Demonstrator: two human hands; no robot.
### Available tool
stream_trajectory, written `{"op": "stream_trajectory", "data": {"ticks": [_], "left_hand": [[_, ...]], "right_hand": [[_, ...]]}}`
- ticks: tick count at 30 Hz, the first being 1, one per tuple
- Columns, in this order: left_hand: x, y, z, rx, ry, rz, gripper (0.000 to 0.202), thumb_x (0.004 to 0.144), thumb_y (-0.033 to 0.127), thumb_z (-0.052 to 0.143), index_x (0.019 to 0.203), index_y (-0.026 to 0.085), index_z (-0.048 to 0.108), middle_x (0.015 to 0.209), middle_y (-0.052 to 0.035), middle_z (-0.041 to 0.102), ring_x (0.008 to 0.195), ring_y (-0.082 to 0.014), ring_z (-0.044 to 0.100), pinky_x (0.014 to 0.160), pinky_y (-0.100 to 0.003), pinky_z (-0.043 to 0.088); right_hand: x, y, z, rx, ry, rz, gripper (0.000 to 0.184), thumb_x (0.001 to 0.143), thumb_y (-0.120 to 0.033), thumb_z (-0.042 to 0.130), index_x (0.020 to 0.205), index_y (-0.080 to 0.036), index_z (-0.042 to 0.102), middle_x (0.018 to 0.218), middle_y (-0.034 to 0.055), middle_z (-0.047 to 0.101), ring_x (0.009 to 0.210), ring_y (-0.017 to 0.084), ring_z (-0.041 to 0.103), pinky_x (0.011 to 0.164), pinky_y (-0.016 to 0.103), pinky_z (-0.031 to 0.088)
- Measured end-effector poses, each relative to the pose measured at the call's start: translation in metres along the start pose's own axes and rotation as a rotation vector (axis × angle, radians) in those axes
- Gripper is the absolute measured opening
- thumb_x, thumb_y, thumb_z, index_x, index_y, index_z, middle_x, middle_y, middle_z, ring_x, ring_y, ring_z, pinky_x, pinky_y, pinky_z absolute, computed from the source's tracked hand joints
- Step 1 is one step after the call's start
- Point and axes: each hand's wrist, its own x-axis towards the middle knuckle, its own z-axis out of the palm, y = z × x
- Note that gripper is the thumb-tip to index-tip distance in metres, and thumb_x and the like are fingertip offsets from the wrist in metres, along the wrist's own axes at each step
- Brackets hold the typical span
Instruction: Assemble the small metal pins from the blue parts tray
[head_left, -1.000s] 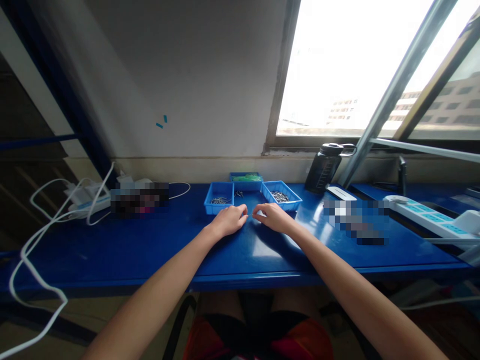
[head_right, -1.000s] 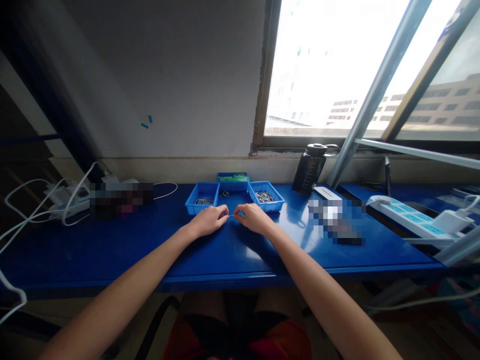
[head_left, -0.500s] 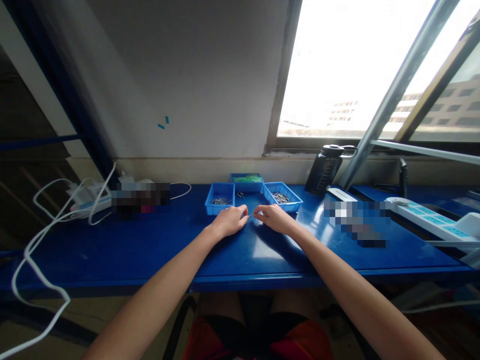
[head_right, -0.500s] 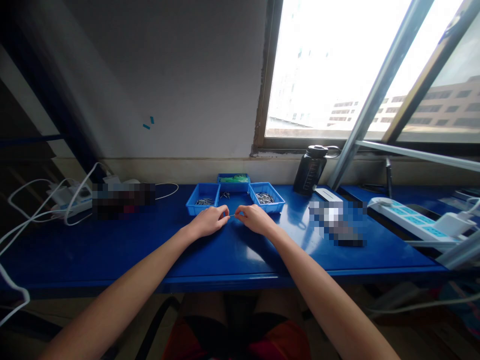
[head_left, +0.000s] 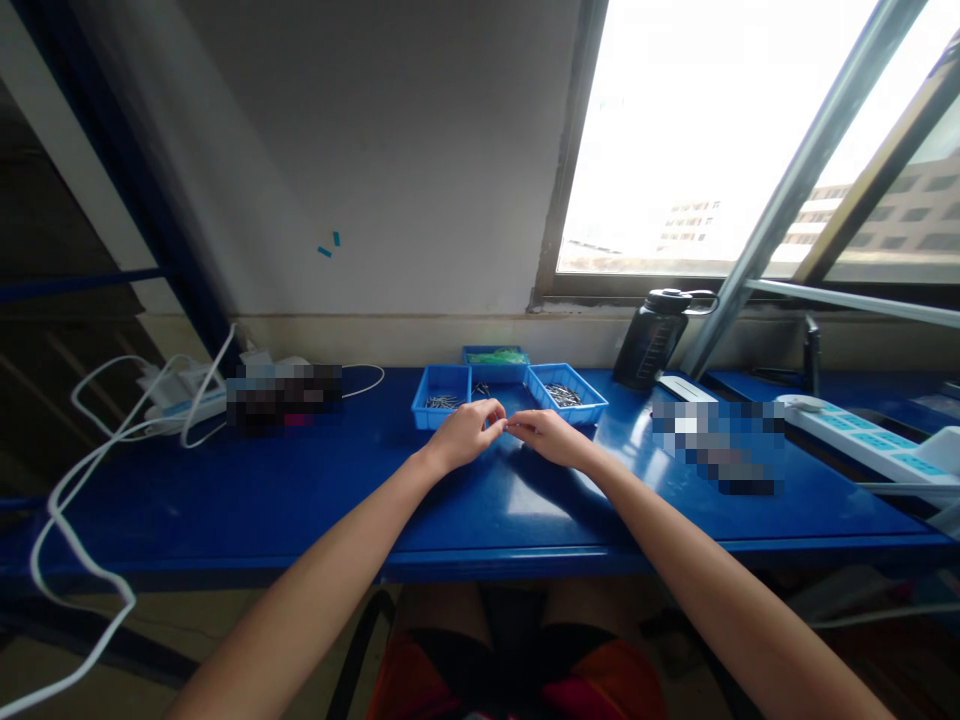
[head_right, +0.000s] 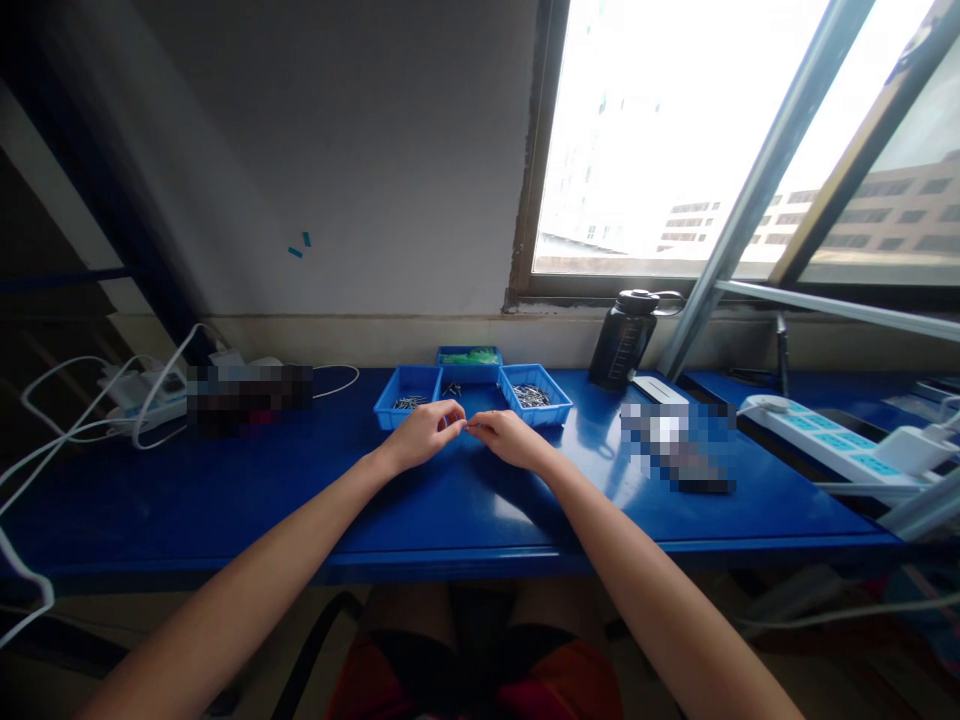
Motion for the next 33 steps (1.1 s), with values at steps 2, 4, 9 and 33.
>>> {"op": "stream_trajectory", "data": {"ticks": [2, 4, 9, 33], "left_hand": [[0.001, -0.002, 0.001, -0.035, 0.009, 0.016, 0.019, 0.080, 0.030, 0.043, 0.085, 0.018, 0.058, 0.081, -0.0014, 0.061, 0.071, -0.0124, 0.054, 0.065, -0.022, 0.042], [0.002, -0.003, 0.003, -0.066, -0.004, 0.017, 0.019, 0.080, 0.028, 0.045, 0.085, 0.018, 0.059, 0.083, -0.0014, 0.062, 0.073, -0.0123, 0.055, 0.068, -0.022, 0.042], [0.002, -0.005, 0.003, -0.139, -0.041, 0.010, 0.019, 0.078, 0.025, 0.047, 0.088, 0.018, 0.061, 0.085, -0.0005, 0.064, 0.074, -0.0119, 0.057, 0.071, -0.022, 0.043], [-0.001, 0.002, 0.000, -0.076, -0.049, -0.041, 0.011, 0.071, 0.022, 0.050, 0.081, 0.018, 0.053, 0.076, -0.0007, 0.062, 0.070, -0.0134, 0.058, 0.067, -0.024, 0.045]], "right_hand": [[0.000, 0.001, 0.000, 0.025, 0.001, 0.028, 0.035, 0.083, -0.042, 0.041, 0.085, -0.014, 0.062, 0.060, -0.0005, 0.053, 0.054, 0.009, 0.042, 0.052, 0.020, 0.033], [0.000, 0.002, 0.000, 0.048, 0.002, 0.046, 0.037, 0.082, -0.043, 0.041, 0.087, -0.014, 0.062, 0.060, -0.0009, 0.052, 0.054, 0.009, 0.040, 0.051, 0.020, 0.032], [0.000, 0.003, 0.001, 0.070, -0.008, 0.060, 0.035, 0.082, -0.042, 0.041, 0.087, -0.014, 0.061, 0.060, -0.0013, 0.049, 0.056, 0.009, 0.039, 0.052, 0.019, 0.032], [0.005, 0.010, 0.001, -0.130, 0.140, 0.064, 0.029, 0.071, -0.023, 0.047, 0.052, -0.018, 0.025, 0.054, -0.0044, 0.033, 0.052, 0.008, 0.031, 0.051, 0.022, 0.026]]}}
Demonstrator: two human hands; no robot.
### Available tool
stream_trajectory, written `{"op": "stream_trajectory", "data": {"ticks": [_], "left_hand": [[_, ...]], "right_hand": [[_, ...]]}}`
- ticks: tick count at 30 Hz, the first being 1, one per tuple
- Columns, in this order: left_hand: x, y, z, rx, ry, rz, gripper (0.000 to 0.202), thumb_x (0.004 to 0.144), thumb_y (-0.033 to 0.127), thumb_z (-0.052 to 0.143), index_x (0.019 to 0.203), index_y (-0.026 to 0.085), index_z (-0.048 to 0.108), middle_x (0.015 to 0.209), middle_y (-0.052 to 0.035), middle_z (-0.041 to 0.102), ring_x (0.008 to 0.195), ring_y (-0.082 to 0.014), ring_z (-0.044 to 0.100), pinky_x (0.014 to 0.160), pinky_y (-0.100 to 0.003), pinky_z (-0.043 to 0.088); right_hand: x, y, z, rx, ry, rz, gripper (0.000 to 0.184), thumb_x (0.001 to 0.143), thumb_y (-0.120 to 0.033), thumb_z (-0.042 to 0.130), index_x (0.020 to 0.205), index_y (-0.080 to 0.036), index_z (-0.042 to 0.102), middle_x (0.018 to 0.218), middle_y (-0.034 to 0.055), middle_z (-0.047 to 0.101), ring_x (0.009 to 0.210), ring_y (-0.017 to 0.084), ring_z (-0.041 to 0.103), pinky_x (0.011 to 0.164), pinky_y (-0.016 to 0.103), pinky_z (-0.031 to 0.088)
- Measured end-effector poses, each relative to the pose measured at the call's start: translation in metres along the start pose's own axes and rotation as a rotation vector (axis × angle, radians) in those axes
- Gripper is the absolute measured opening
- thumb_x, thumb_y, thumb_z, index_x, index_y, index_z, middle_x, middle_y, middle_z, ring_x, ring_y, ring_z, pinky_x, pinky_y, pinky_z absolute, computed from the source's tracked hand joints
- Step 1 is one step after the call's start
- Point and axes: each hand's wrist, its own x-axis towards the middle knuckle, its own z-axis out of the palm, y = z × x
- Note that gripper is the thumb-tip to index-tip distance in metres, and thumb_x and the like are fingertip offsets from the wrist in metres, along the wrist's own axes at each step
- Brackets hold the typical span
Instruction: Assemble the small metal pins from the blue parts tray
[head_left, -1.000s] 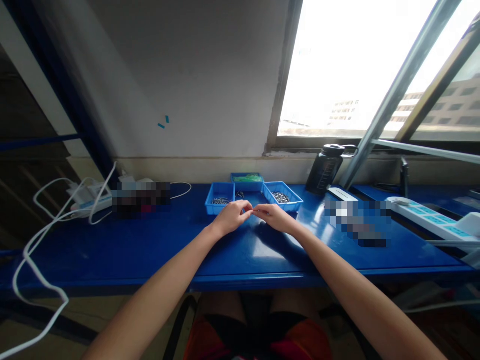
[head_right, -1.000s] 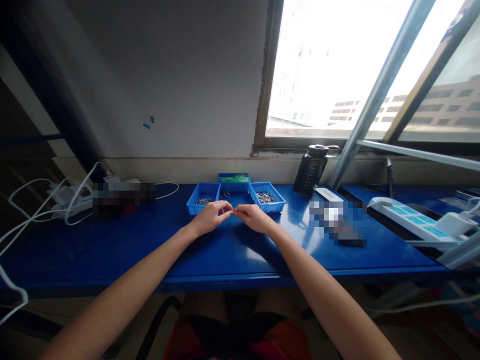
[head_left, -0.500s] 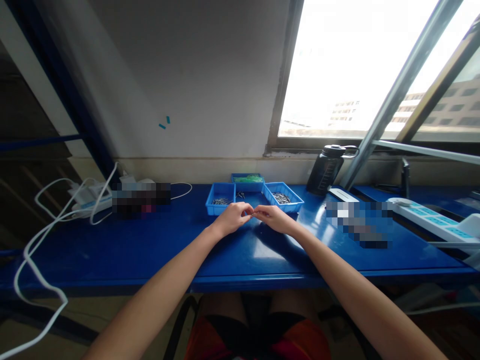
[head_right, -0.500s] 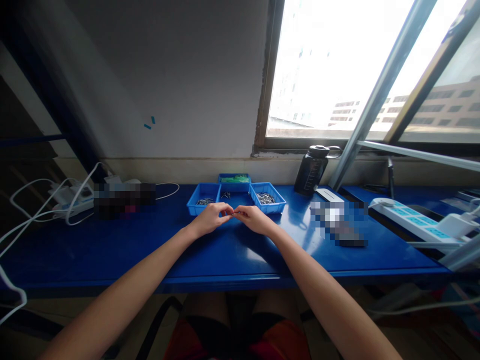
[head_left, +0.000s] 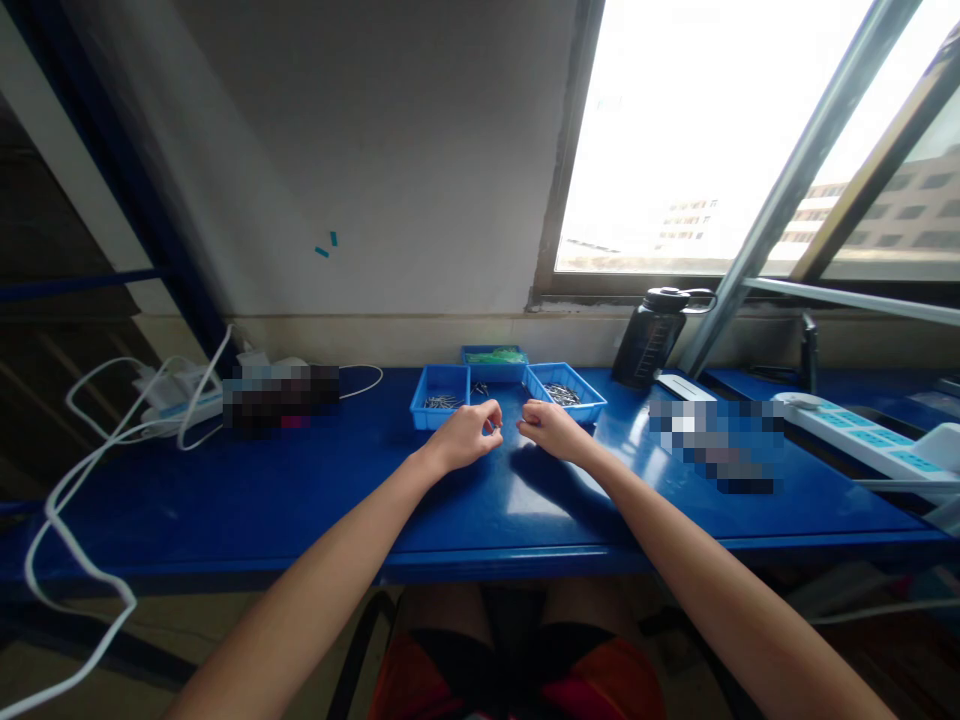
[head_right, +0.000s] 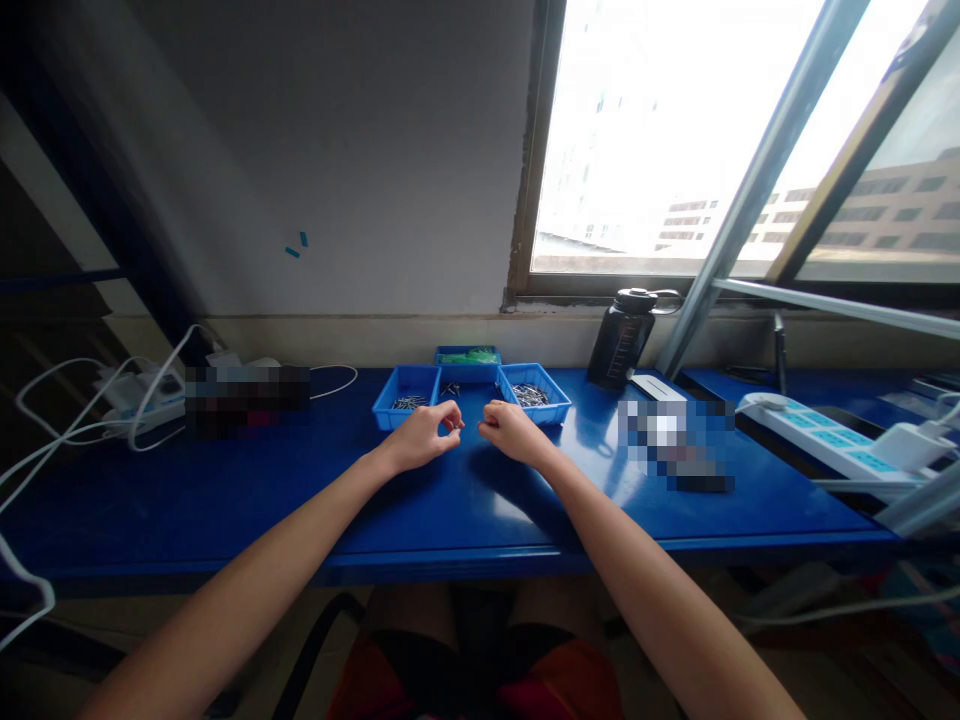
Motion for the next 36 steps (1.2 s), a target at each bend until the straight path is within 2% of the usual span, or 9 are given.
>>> {"op": "stream_trajectory", "data": {"ticks": [4, 7, 11, 15, 20, 26, 31, 36], "left_hand": [[0.000, -0.002, 0.000, 0.031, 0.005, -0.008, 0.011, 0.070, 0.023, 0.051, 0.080, 0.018, 0.052, 0.072, -0.0003, 0.061, 0.066, -0.0128, 0.057, 0.062, -0.022, 0.043], [-0.001, -0.002, 0.000, 0.074, -0.015, -0.027, 0.011, 0.072, 0.025, 0.050, 0.080, 0.018, 0.053, 0.069, -0.0003, 0.061, 0.063, -0.0128, 0.056, 0.057, -0.021, 0.041], [-0.001, -0.003, 0.001, 0.094, -0.017, -0.026, 0.013, 0.075, 0.029, 0.048, 0.081, 0.018, 0.053, 0.072, -0.0007, 0.061, 0.064, -0.0130, 0.056, 0.055, -0.021, 0.039], [0.000, -0.008, 0.003, 0.097, -0.036, -0.019, 0.016, 0.078, 0.031, 0.045, 0.084, 0.019, 0.054, 0.073, -0.0011, 0.062, 0.064, -0.0134, 0.056, 0.055, -0.021, 0.039], [0.000, -0.011, 0.003, 0.104, -0.050, 0.005, 0.020, 0.080, 0.033, 0.043, 0.087, 0.019, 0.056, 0.076, -0.0015, 0.062, 0.065, -0.0138, 0.056, 0.054, -0.021, 0.038], [0.001, -0.011, 0.004, 0.106, -0.067, 0.014, 0.020, 0.080, 0.032, 0.043, 0.088, 0.019, 0.057, 0.077, -0.0021, 0.063, 0.067, -0.0144, 0.057, 0.057, -0.022, 0.039], [0.001, -0.010, 0.003, 0.092, -0.089, 0.043, 0.022, 0.081, 0.032, 0.043, 0.087, 0.018, 0.058, 0.081, -0.0031, 0.063, 0.071, -0.0150, 0.057, 0.061, -0.022, 0.040], [0.001, -0.012, 0.004, 0.113, -0.101, -0.025, 0.025, 0.081, 0.034, 0.042, 0.089, 0.017, 0.060, 0.076, -0.0038, 0.064, 0.069, -0.0162, 0.058, 0.060, -0.023, 0.040]], "right_hand": [[0.000, 0.000, -0.001, 0.019, 0.038, -0.017, 0.030, 0.069, -0.020, 0.046, 0.050, -0.018, 0.023, 0.054, -0.0043, 0.031, 0.052, 0.008, 0.030, 0.051, 0.022, 0.026], [-0.002, -0.005, -0.003, 0.077, 0.023, 0.017, 0.025, 0.071, -0.024, 0.048, 0.054, -0.018, 0.031, 0.054, -0.0045, 0.036, 0.052, 0.008, 0.033, 0.051, 0.021, 0.029], [-0.004, -0.010, -0.005, 0.182, -0.054, 0.045, 0.012, 0.073, -0.028, 0.050, 0.071, -0.017, 0.047, 0.059, -0.0031, 0.048, 0.056, 0.009, 0.043, 0.054, 0.021, 0.035], [-0.005, -0.011, -0.005, 0.213, -0.109, 0.031, 0.019, 0.077, -0.033, 0.048, 0.084, -0.017, 0.053, 0.062, -0.0017, 0.053, 0.057, 0.010, 0.047, 0.056, 0.022, 0.038], [-0.004, -0.008, -0.004, 0.154, -0.092, 0.051, 0.025, 0.080, -0.040, 0.045, 0.081, -0.017, 0.055, 0.059, -0.0018, 0.052, 0.054, 0.009, 0.045, 0.053, 0.021, 0.036], [-0.004, -0.007, -0.006, 0.137, -0.082, 0.044, 0.023, 0.080, -0.039, 0.046, 0.081, -0.017, 0.056, 0.059, -0.0019, 0.052, 0.054, 0.009, 0.045, 0.053, 0.020, 0.036], [-0.006, -0.005, -0.004, 0.127, -0.150, 0.026, 0.022, 0.079, -0.038, 0.048, 0.082, -0.018, 0.057, 0.063, -0.0005, 0.056, 0.056, 0.009, 0.048, 0.054, 0.020, 0.037], [-0.005, -0.001, -0.005, 0.125, -0.153, 0.034, 0.022, 0.081, -0.036, 0.045, 0.082, -0.017, 0.057, 0.062, 0.0003, 0.057, 0.056, 0.010, 0.050, 0.054, 0.021, 0.037]]}}
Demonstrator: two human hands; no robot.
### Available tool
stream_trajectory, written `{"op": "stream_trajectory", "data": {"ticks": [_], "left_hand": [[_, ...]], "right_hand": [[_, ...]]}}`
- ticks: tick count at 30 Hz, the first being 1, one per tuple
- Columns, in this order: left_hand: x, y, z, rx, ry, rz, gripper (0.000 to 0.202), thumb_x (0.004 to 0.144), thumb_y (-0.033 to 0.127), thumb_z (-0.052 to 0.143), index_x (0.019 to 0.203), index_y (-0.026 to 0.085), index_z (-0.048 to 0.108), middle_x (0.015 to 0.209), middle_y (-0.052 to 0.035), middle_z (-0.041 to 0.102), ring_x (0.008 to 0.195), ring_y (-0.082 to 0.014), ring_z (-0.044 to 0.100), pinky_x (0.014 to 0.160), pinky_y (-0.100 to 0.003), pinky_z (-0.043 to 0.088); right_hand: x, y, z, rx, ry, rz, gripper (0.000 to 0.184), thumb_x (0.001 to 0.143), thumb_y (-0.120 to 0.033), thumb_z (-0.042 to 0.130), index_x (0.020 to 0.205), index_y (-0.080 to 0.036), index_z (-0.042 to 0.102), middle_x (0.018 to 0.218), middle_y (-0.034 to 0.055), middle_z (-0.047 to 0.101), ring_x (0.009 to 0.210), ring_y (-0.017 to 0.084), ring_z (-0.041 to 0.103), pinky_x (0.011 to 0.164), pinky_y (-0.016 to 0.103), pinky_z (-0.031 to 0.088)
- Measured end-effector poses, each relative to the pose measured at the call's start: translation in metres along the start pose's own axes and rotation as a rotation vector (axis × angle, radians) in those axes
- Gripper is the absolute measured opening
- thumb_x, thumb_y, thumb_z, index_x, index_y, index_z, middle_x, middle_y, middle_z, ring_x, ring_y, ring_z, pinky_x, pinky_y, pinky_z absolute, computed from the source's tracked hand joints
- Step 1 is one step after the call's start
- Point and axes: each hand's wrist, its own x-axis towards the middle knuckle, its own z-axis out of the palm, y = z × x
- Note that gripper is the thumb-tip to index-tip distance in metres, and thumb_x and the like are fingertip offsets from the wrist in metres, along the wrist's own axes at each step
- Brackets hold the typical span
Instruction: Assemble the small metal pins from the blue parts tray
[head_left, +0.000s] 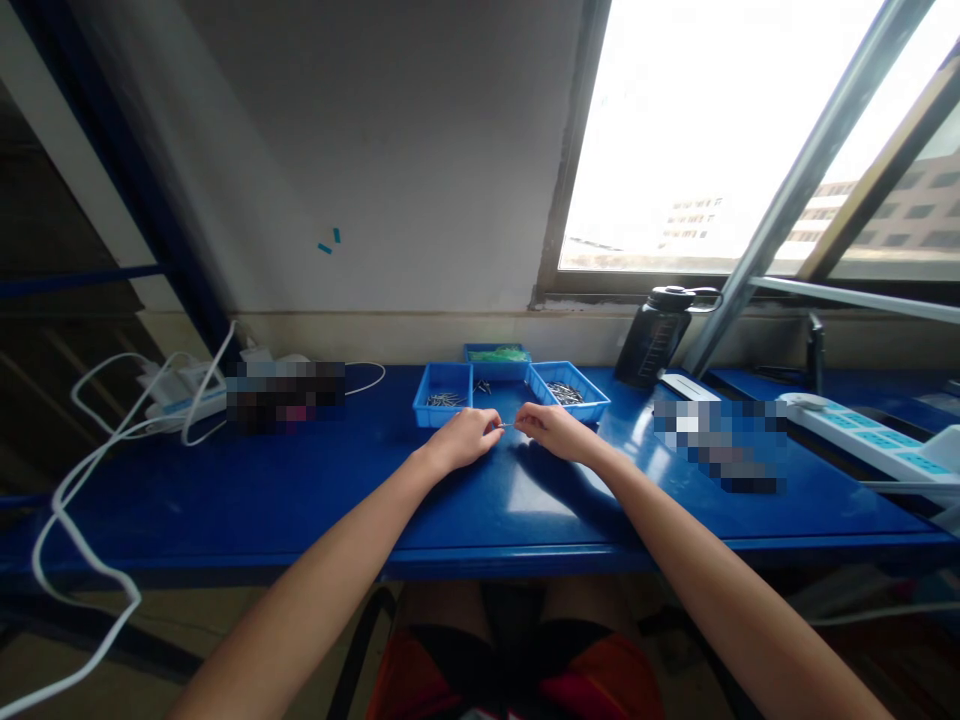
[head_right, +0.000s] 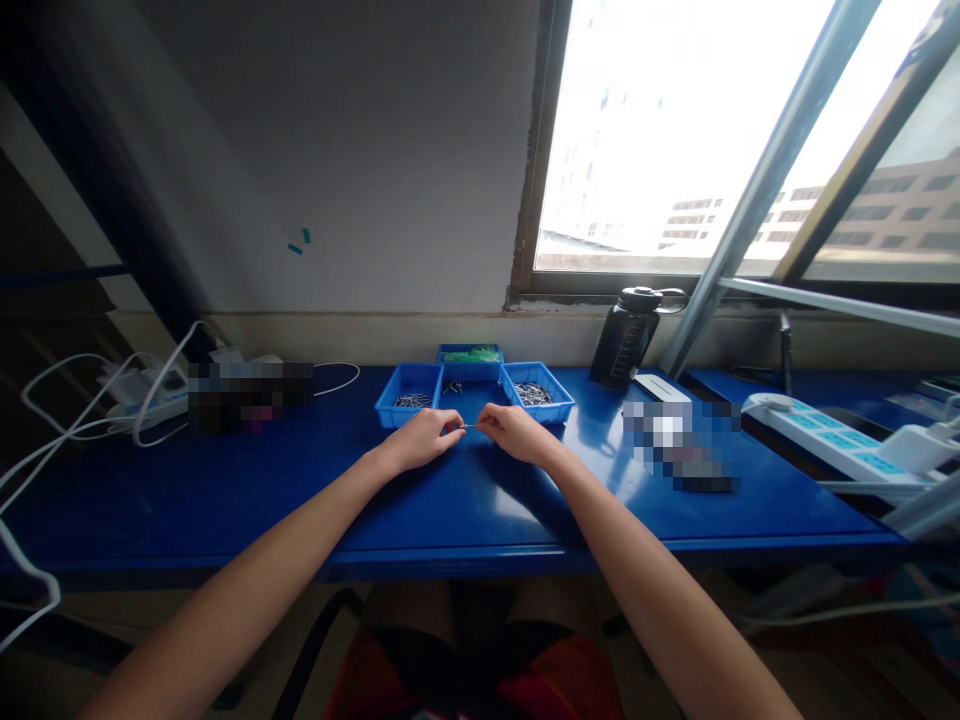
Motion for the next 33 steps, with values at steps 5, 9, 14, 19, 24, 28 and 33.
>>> {"op": "stream_trajectory", "data": {"ticks": [5, 9, 14, 19, 24, 28, 33], "left_hand": [[-0.001, 0.000, -0.002, 0.009, 0.027, -0.011, 0.027, 0.083, 0.031, 0.039, 0.088, 0.017, 0.062, 0.076, -0.0045, 0.065, 0.069, -0.0164, 0.058, 0.061, -0.024, 0.040], [-0.001, 0.002, -0.003, 0.004, 0.046, -0.003, 0.027, 0.083, 0.032, 0.039, 0.088, 0.017, 0.061, 0.075, -0.0043, 0.064, 0.069, -0.0163, 0.058, 0.062, -0.024, 0.040], [-0.001, 0.005, -0.004, -0.011, 0.117, 0.042, 0.025, 0.082, 0.033, 0.041, 0.086, 0.018, 0.060, 0.078, -0.0031, 0.063, 0.070, -0.0147, 0.056, 0.060, -0.023, 0.040], [0.001, 0.006, -0.003, -0.078, 0.143, 0.110, 0.019, 0.080, 0.029, 0.046, 0.088, 0.019, 0.059, 0.081, -0.0011, 0.062, 0.071, -0.0124, 0.055, 0.063, -0.021, 0.041], [0.001, 0.008, -0.002, -0.137, 0.132, 0.132, 0.016, 0.078, 0.027, 0.046, 0.086, 0.019, 0.057, 0.082, 0.0004, 0.062, 0.068, -0.0106, 0.055, 0.064, -0.021, 0.042], [-0.002, 0.009, -0.003, -0.096, 0.147, 0.072, 0.014, 0.073, 0.028, 0.051, 0.083, 0.019, 0.054, 0.075, 0.0006, 0.060, 0.065, -0.0117, 0.055, 0.062, -0.022, 0.042], [-0.003, 0.009, -0.003, -0.017, 0.113, 0.028, 0.015, 0.073, 0.029, 0.049, 0.084, 0.019, 0.054, 0.069, 0.0010, 0.060, 0.060, -0.0123, 0.054, 0.054, -0.021, 0.038]], "right_hand": [[0.000, 0.003, -0.002, -0.022, 0.004, 0.031, 0.021, 0.080, -0.035, 0.046, 0.081, -0.017, 0.057, 0.061, 0.0001, 0.057, 0.055, 0.010, 0.049, 0.053, 0.021, 0.037], [-0.001, 0.003, -0.001, -0.010, -0.017, 0.026, 0.020, 0.081, -0.033, 0.045, 0.081, -0.017, 0.057, 0.061, 0.0002, 0.057, 0.056, 0.011, 0.050, 0.054, 0.021, 0.037], [-0.001, 0.000, 0.001, 0.022, -0.037, 0.019, 0.021, 0.082, -0.033, 0.043, 0.083, -0.017, 0.056, 0.063, 0.0004, 0.058, 0.057, 0.011, 0.051, 0.056, 0.022, 0.038], [-0.002, -0.005, 0.003, 0.080, -0.076, 0.013, 0.023, 0.083, -0.035, 0.042, 0.082, -0.017, 0.056, 0.064, 0.0002, 0.058, 0.055, 0.010, 0.050, 0.055, 0.021, 0.038], [-0.001, -0.006, 0.005, 0.120, -0.091, 0.009, 0.027, 0.082, -0.038, 0.042, 0.079, -0.015, 0.055, 0.064, 0.0002, 0.056, 0.055, 0.009, 0.048, 0.053, 0.020, 0.038], [-0.001, -0.007, 0.003, 0.081, -0.091, 0.018, 0.025, 0.080, -0.037, 0.046, 0.084, -0.016, 0.058, 0.063, -0.0004, 0.056, 0.055, 0.009, 0.048, 0.053, 0.020, 0.037], [-0.002, -0.011, -0.004, 0.069, -0.064, 0.000, 0.025, 0.079, -0.036, 0.047, 0.087, -0.016, 0.059, 0.062, -0.0005, 0.055, 0.056, 0.009, 0.047, 0.054, 0.020, 0.036]]}}
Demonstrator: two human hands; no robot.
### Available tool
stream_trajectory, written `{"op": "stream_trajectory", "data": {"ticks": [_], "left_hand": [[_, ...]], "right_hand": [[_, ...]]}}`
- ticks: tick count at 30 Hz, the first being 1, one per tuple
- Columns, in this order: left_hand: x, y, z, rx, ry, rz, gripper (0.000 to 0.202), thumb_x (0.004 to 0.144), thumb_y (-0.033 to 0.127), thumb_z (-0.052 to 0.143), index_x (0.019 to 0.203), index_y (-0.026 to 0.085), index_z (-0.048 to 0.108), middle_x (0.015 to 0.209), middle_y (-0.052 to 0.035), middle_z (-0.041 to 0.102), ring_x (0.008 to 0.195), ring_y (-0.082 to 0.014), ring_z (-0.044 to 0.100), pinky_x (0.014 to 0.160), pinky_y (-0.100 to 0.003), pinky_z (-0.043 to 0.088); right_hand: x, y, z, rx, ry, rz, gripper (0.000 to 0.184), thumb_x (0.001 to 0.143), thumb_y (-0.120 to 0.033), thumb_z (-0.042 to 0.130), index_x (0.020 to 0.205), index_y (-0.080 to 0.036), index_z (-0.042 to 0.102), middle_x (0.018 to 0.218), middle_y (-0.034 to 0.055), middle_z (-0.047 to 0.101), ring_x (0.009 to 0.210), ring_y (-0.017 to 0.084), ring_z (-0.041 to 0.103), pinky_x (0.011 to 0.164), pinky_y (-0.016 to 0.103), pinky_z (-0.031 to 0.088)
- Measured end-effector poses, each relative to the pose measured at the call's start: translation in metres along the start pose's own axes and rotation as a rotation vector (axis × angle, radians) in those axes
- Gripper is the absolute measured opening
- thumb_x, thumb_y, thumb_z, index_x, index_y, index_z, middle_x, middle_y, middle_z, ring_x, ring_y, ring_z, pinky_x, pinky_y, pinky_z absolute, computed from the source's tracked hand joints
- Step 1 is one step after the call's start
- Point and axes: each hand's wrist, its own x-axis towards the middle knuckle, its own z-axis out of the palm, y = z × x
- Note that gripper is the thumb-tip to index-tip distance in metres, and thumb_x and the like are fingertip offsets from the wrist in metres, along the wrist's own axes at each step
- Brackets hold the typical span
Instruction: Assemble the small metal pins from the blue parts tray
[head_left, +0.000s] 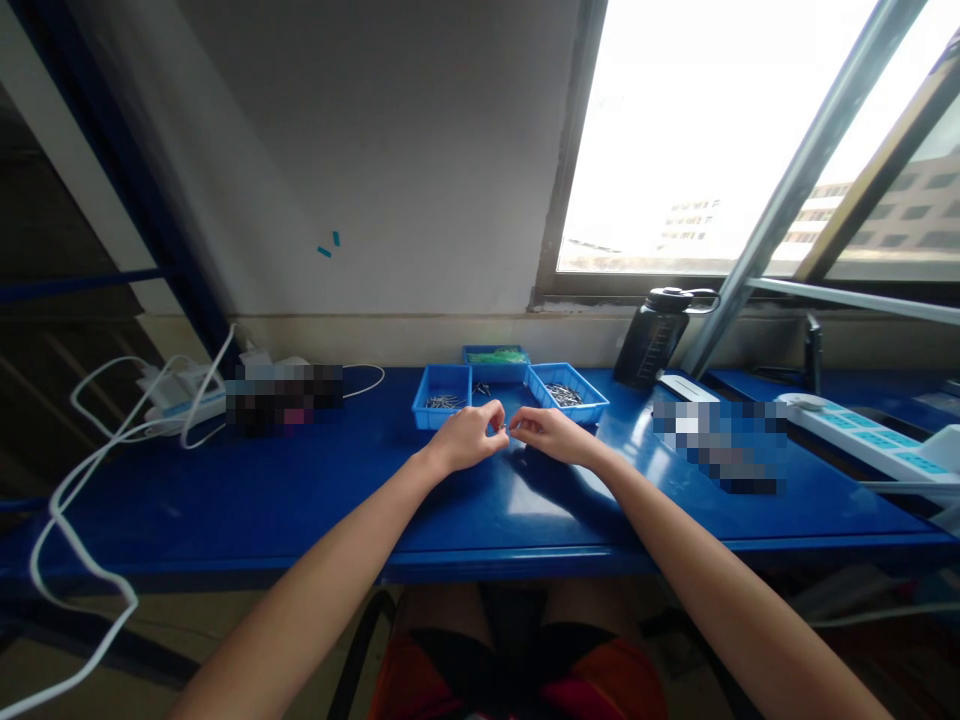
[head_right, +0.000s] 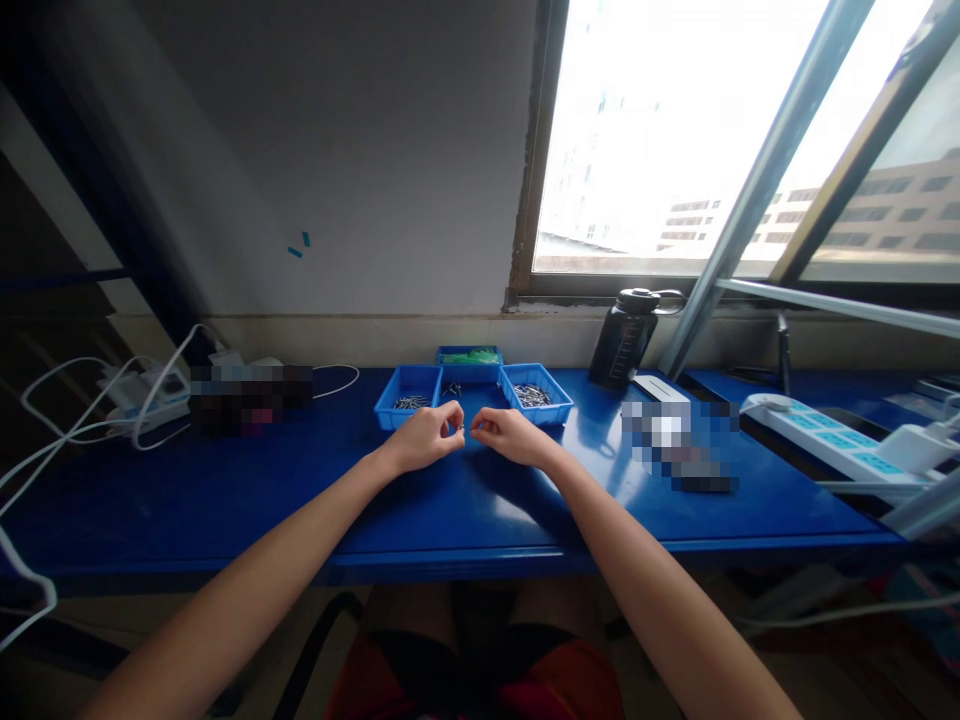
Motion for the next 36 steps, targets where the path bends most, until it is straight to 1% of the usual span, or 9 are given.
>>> {"op": "stream_trajectory", "data": {"ticks": [2, 5, 8, 13, 17, 20, 24, 31, 36], "left_hand": [[0.000, 0.000, 0.000, 0.024, -0.027, -0.003, 0.015, 0.075, 0.030, 0.048, 0.084, 0.020, 0.055, 0.073, 0.0004, 0.062, 0.062, -0.0126, 0.055, 0.054, -0.021, 0.038], [0.000, 0.000, -0.002, 0.035, -0.067, 0.000, 0.017, 0.077, 0.031, 0.047, 0.087, 0.020, 0.056, 0.079, -0.0001, 0.063, 0.067, -0.0134, 0.057, 0.057, -0.021, 0.039], [0.001, 0.001, -0.002, 0.030, -0.091, 0.001, 0.019, 0.078, 0.031, 0.046, 0.090, 0.021, 0.057, 0.082, -0.0007, 0.064, 0.071, -0.0141, 0.058, 0.060, -0.022, 0.041], [0.001, -0.001, 0.000, 0.029, -0.093, 0.002, 0.020, 0.079, 0.032, 0.047, 0.092, 0.021, 0.058, 0.084, -0.0009, 0.064, 0.072, -0.0142, 0.058, 0.061, -0.022, 0.041], [0.002, -0.002, 0.002, 0.038, -0.097, -0.005, 0.023, 0.080, 0.036, 0.045, 0.091, 0.021, 0.059, 0.083, -0.0013, 0.064, 0.071, -0.0145, 0.058, 0.061, -0.022, 0.041], [0.001, -0.003, 0.002, 0.060, -0.103, -0.031, 0.026, 0.080, 0.039, 0.044, 0.089, 0.021, 0.061, 0.080, -0.0023, 0.064, 0.071, -0.0157, 0.058, 0.061, -0.023, 0.040], [0.001, -0.005, 0.001, 0.085, -0.106, -0.058, 0.029, 0.081, 0.039, 0.041, 0.088, 0.020, 0.062, 0.076, -0.0034, 0.064, 0.069, -0.0166, 0.058, 0.060, -0.024, 0.040], [0.000, -0.003, -0.001, 0.088, -0.094, -0.087, 0.029, 0.081, 0.037, 0.041, 0.088, 0.020, 0.062, 0.075, -0.0039, 0.064, 0.069, -0.0172, 0.058, 0.062, -0.024, 0.041], [0.001, -0.003, -0.001, 0.093, -0.086, -0.097, 0.025, 0.079, 0.035, 0.044, 0.084, 0.019, 0.062, 0.076, -0.0041, 0.064, 0.070, -0.0172, 0.058, 0.063, -0.024, 0.042]], "right_hand": [[0.000, -0.001, -0.001, 0.016, -0.004, -0.007, 0.027, 0.079, -0.038, 0.046, 0.088, -0.016, 0.059, 0.061, -0.0007, 0.054, 0.056, 0.009, 0.047, 0.053, 0.020, 0.036], [0.000, 0.000, 0.001, 0.019, -0.021, -0.004, 0.029, 0.080, -0.040, 0.046, 0.088, -0.015, 0.059, 0.061, -0.0006, 0.053, 0.056, 0.010, 0.046, 0.053, 0.021, 0.036], [0.000, 0.003, 0.003, 0.003, -0.043, 0.001, 0.028, 0.079, -0.040, 0.047, 0.085, -0.015, 0.059, 0.061, 0.0000, 0.054, 0.056, 0.010, 0.046, 0.053, 0.021, 0.036], [-0.001, 0.003, 0.002, 0.003, -0.064, 0.000, 0.030, 0.080, -0.041, 0.045, 0.085, -0.014, 0.059, 0.061, 0.0009, 0.057, 0.056, 0.010, 0.048, 0.053, 0.021, 0.036], [-0.001, 0.001, 0.000, 0.034, -0.085, 0.011, 0.031, 0.082, -0.041, 0.040, 0.081, -0.015, 0.058, 0.063, 0.0012, 0.057, 0.055, 0.010, 0.049, 0.053, 0.021, 0.037], [-0.001, 0.003, -0.002, 0.025, -0.055, 0.033, 0.031, 0.084, -0.039, 0.039, 0.079, -0.015, 0.058, 0.063, 0.0013, 0.058, 0.056, 0.010, 0.050, 0.054, 0.021, 0.038], [-0.001, 0.006, -0.004, -0.026, -0.006, 0.060, 0.030, 0.083, -0.038, 0.040, 0.081, -0.016, 0.060, 0.063, 0.0017, 0.059, 0.056, 0.011, 0.051, 0.054, 0.021, 0.038], [-0.001, 0.010, -0.005, -0.102, 0.016, 0.049, 0.028, 0.080, -0.038, 0.044, 0.083, -0.016, 0.062, 0.060, 0.0019, 0.059, 0.055, 0.012, 0.051, 0.053, 0.021, 0.037], [0.001, 0.011, -0.004, -0.115, 0.020, 0.056, 0.023, 0.077, -0.035, 0.049, 0.080, -0.016, 0.063, 0.060, 0.0014, 0.059, 0.054, 0.011, 0.051, 0.054, 0.021, 0.037]]}}
